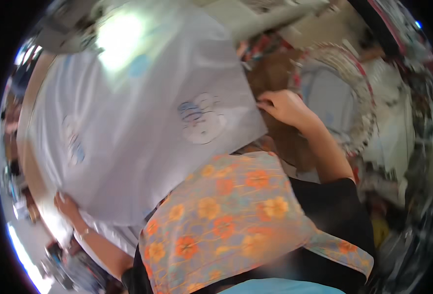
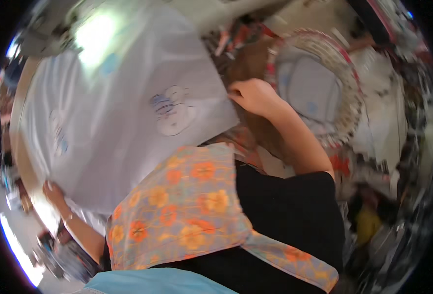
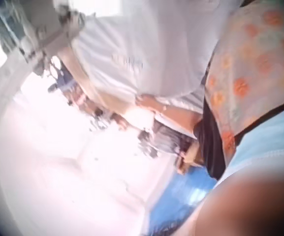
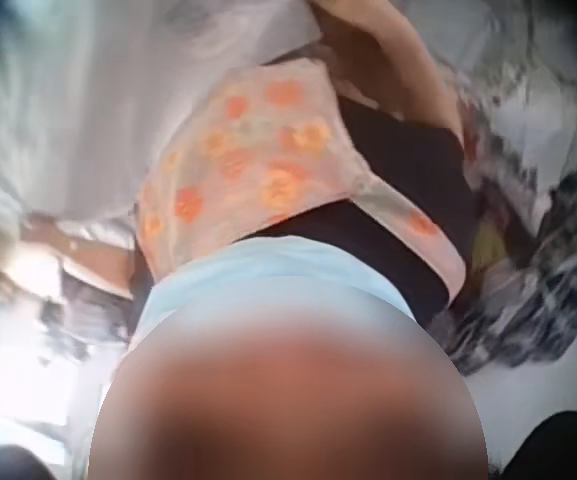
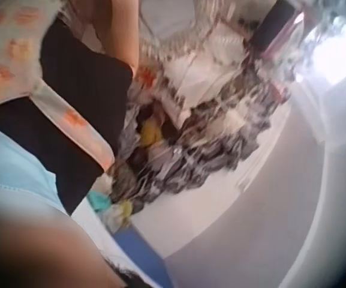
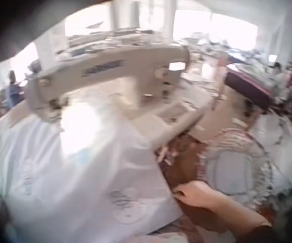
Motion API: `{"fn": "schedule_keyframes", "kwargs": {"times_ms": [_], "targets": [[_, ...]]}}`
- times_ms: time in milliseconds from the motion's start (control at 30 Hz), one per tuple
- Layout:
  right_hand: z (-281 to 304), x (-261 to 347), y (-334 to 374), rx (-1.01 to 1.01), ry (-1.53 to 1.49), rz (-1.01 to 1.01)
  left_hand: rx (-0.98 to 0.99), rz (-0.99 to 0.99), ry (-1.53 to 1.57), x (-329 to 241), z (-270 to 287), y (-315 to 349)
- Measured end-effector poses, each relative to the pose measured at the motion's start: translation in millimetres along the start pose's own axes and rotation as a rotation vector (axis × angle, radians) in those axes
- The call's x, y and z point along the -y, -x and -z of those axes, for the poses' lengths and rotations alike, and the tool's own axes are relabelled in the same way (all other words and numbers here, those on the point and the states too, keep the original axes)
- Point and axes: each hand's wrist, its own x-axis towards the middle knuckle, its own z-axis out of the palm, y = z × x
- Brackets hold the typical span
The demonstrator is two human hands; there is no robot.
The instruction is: Sewing decorative fabric panels onto pillowcases using an industrial sewing machine.
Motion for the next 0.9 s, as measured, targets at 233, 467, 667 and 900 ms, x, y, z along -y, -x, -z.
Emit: {"fn": "schedule_keyframes", "kwargs": {"times_ms": [233,467,667,900], "targets": [[49,-153,31,-0.346,0.099,-0.707,0.169,-0.331,0.519,-260,55,-39],[-16,-206,45,0.175,0.27,-0.926,0.282,-0.814,0.479,-475,116,-12],[69,-167,15,-0.729,-0.076,-0.598,0.225,-0.896,0.392,-493,140,21],[35,114,-89,-0.516,-0.114,0.695,-0.05,-1.146,1.071,-504,188,38]]}}
